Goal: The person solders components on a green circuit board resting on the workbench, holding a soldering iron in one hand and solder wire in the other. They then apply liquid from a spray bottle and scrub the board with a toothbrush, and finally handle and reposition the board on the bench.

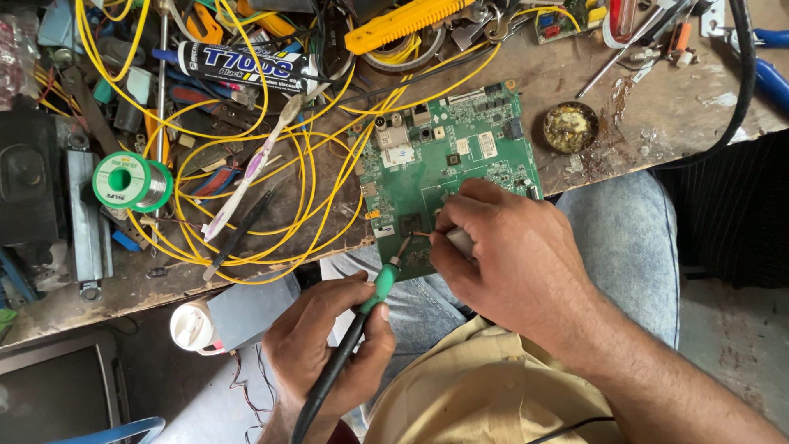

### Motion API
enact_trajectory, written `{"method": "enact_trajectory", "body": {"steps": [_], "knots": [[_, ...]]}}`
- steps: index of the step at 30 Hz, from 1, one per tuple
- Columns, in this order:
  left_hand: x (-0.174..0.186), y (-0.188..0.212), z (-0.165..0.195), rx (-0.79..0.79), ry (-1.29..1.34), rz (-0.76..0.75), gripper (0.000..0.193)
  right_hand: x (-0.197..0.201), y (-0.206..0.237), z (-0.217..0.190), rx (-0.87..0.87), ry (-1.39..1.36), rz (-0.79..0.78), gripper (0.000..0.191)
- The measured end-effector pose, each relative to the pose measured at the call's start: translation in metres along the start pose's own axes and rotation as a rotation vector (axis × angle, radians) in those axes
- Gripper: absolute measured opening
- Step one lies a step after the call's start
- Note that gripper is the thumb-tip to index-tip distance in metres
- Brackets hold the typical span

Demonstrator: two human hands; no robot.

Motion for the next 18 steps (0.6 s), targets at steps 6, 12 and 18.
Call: {"method": "enact_trajectory", "body": {"steps": [6, 12, 18], "knots": [[-0.0016, 0.0008, 0.0007, -0.021, 0.008, 0.011, 0.025, 0.0000, 0.0000, 0.0026, -0.005, 0.002, 0.009, 0.014], [-0.0020, 0.0012, -0.0004, -0.006, 0.013, -0.002, 0.024, 0.0007, 0.0003, 0.0020, 0.007, -0.014, 0.016, 0.012], [0.0016, 0.0010, 0.0019, -0.014, -0.028, 0.007, 0.025, -0.0005, 0.0002, 0.0022, -0.029, -0.019, 0.005, 0.013]]}}
Point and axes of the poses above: each hand's wrist, its own y-axis away from the middle knuckle, its own x-axis out of the back of the hand, z = x × y, the point moved 9 cm from there along -y, towards the middle knuckle, and after that the axes turned 4 degrees about -y, right-handed, at the moved point
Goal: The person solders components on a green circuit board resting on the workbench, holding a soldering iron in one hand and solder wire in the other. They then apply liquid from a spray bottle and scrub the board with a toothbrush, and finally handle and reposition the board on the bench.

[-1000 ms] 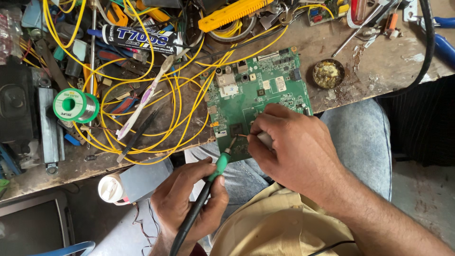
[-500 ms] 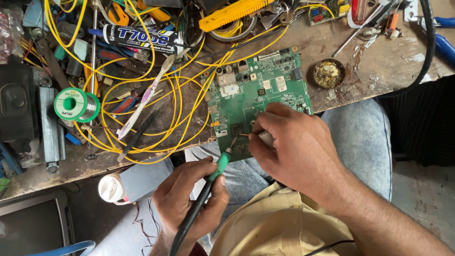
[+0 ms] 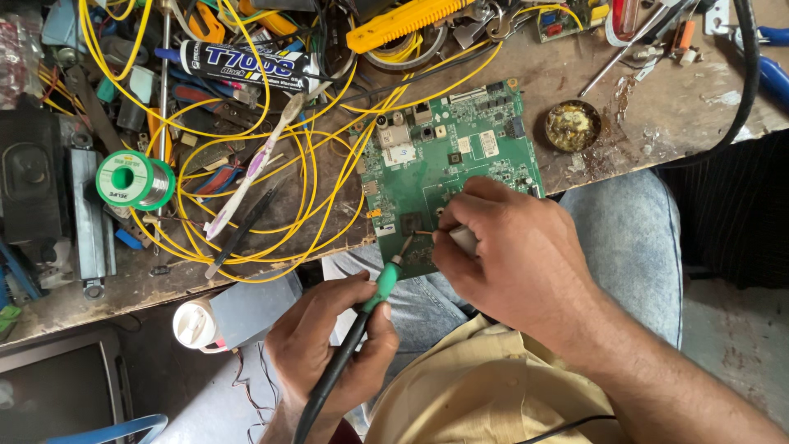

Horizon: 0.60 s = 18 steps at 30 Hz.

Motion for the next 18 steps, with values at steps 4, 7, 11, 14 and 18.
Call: {"method": "enact_trajectory", "body": {"steps": [4, 7, 11, 14, 18], "knots": [[0.0019, -0.0004, -0.0011, 0.012, -0.011, 0.002, 0.025, 0.0009, -0.0002, -0.0045, 0.033, 0.022, 0.025, 0.013], [0.0018, -0.0006, 0.0008, -0.005, -0.033, 0.014, 0.025, 0.0005, -0.0002, -0.0030, 0.020, 0.023, 0.020, 0.013], [-0.0027, -0.0005, 0.0018, 0.002, 0.003, 0.000, 0.026, 0.0020, 0.0000, -0.0010, 0.023, 0.014, 0.027, 0.013], [-0.0046, -0.0005, 0.0025, 0.009, 0.009, -0.006, 0.025, 0.0023, 0.0002, 0.0009, 0.014, 0.015, 0.023, 0.013], [-0.0021, -0.0001, 0.0018, 0.015, 0.002, 0.002, 0.026, 0.0013, 0.0000, 0.0014, 0.003, 0.018, 0.018, 0.012]]}}
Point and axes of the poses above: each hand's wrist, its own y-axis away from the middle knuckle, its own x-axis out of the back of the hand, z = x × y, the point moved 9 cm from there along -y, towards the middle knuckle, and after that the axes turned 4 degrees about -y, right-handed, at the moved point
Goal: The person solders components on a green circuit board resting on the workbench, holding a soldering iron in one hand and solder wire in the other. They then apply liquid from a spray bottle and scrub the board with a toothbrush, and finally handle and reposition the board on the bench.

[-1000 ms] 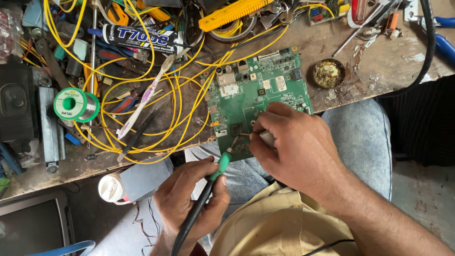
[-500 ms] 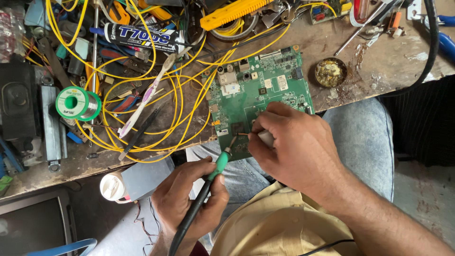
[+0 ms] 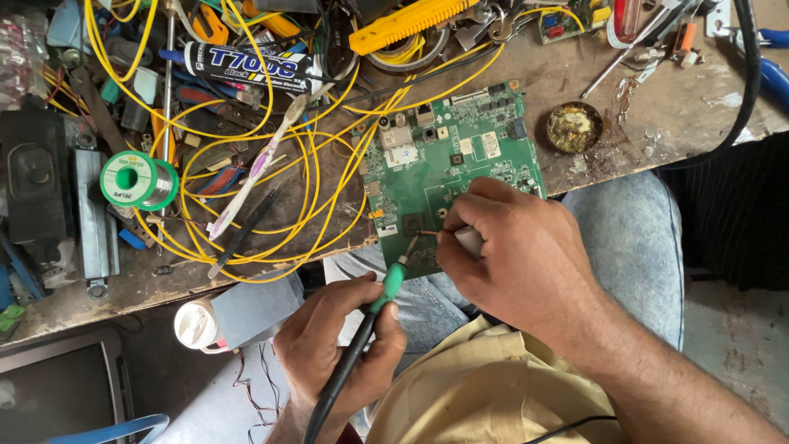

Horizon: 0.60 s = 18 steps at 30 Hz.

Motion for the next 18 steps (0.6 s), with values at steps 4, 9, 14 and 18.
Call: {"method": "enact_trajectory", "body": {"steps": [4, 9, 14, 18], "knots": [[0.0038, 0.0007, -0.0006, -0.009, -0.032, 0.015, 0.026, -0.0001, -0.0002, -0.0050, 0.033, 0.008, 0.019, 0.014], [0.0014, 0.0014, -0.0013, 0.000, -0.020, 0.015, 0.026, 0.0000, -0.0002, -0.0035, 0.024, 0.008, 0.018, 0.014], [-0.0037, 0.0006, 0.0027, -0.028, -0.010, 0.003, 0.026, 0.0028, -0.0007, 0.0004, 0.018, -0.021, 0.013, 0.012], [-0.0009, 0.0000, 0.0032, -0.034, -0.023, 0.013, 0.025, 0.0024, -0.0011, -0.0031, 0.041, -0.014, 0.020, 0.013]]}}
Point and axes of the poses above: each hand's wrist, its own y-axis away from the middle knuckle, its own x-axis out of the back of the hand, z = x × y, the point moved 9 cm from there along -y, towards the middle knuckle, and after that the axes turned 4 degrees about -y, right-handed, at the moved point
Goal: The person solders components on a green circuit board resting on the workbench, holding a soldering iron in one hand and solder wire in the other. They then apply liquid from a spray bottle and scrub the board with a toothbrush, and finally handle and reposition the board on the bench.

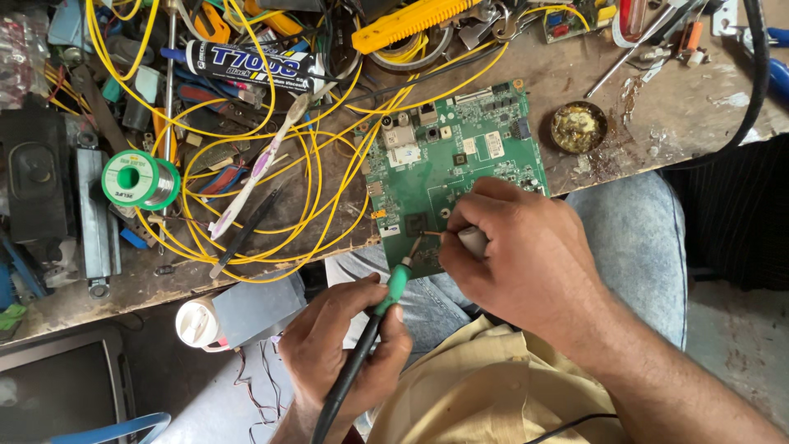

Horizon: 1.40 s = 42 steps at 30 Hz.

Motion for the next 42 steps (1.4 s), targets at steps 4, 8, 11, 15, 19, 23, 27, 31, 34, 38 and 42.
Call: {"method": "enact_trajectory", "body": {"steps": [4, 8, 11, 15, 19, 23, 27, 31, 34, 38, 42], "knots": [[0.0049, 0.0009, -0.0006, 0.004, -0.026, 0.016, 0.026, -0.0031, 0.0000, -0.0009, -0.016, 0.020, -0.012, 0.014], [0.0018, 0.0013, 0.0007, -0.009, -0.013, 0.000, 0.026, -0.0018, -0.0002, -0.0012, 0.000, 0.018, -0.010, 0.014], [-0.0016, 0.0007, 0.0006, -0.005, -0.003, -0.006, 0.025, -0.0007, -0.0005, 0.0022, -0.018, -0.005, -0.014, 0.013], [-0.0015, -0.0003, -0.0002, 0.005, -0.006, -0.007, 0.025, 0.0000, -0.0010, 0.0015, -0.015, -0.013, -0.007, 0.013], [0.0028, -0.0008, -0.0007, 0.014, -0.035, 0.009, 0.025, -0.0018, -0.0015, -0.0010, -0.015, 0.010, -0.007, 0.013], [0.0012, -0.0011, -0.0015, 0.030, -0.012, -0.004, 0.025, -0.0013, -0.0021, -0.0009, -0.017, 0.001, -0.008, 0.013], [-0.0020, -0.0024, -0.0009, 0.030, 0.011, -0.019, 0.025, 0.0016, -0.0021, 0.0008, -0.018, -0.020, 0.002, 0.013], [0.0009, -0.0026, 0.0004, 0.031, -0.013, -0.001, 0.025, 0.0008, -0.0019, -0.0007, -0.007, -0.002, 0.009, 0.013], [0.0023, -0.0023, 0.0010, 0.032, -0.014, 0.005, 0.024, -0.0020, -0.0010, 0.0002, -0.034, 0.002, -0.007, 0.014], [-0.0001, -0.0021, 0.0022, 0.010, -0.012, -0.002, 0.026, -0.0010, -0.0016, 0.0000, -0.028, 0.019, 0.002, 0.013], [-0.0032, -0.0014, -0.0005, 0.027, 0.003, -0.031, 0.026, 0.0002, -0.0014, 0.0010, -0.023, 0.009, 0.000, 0.013]]}}
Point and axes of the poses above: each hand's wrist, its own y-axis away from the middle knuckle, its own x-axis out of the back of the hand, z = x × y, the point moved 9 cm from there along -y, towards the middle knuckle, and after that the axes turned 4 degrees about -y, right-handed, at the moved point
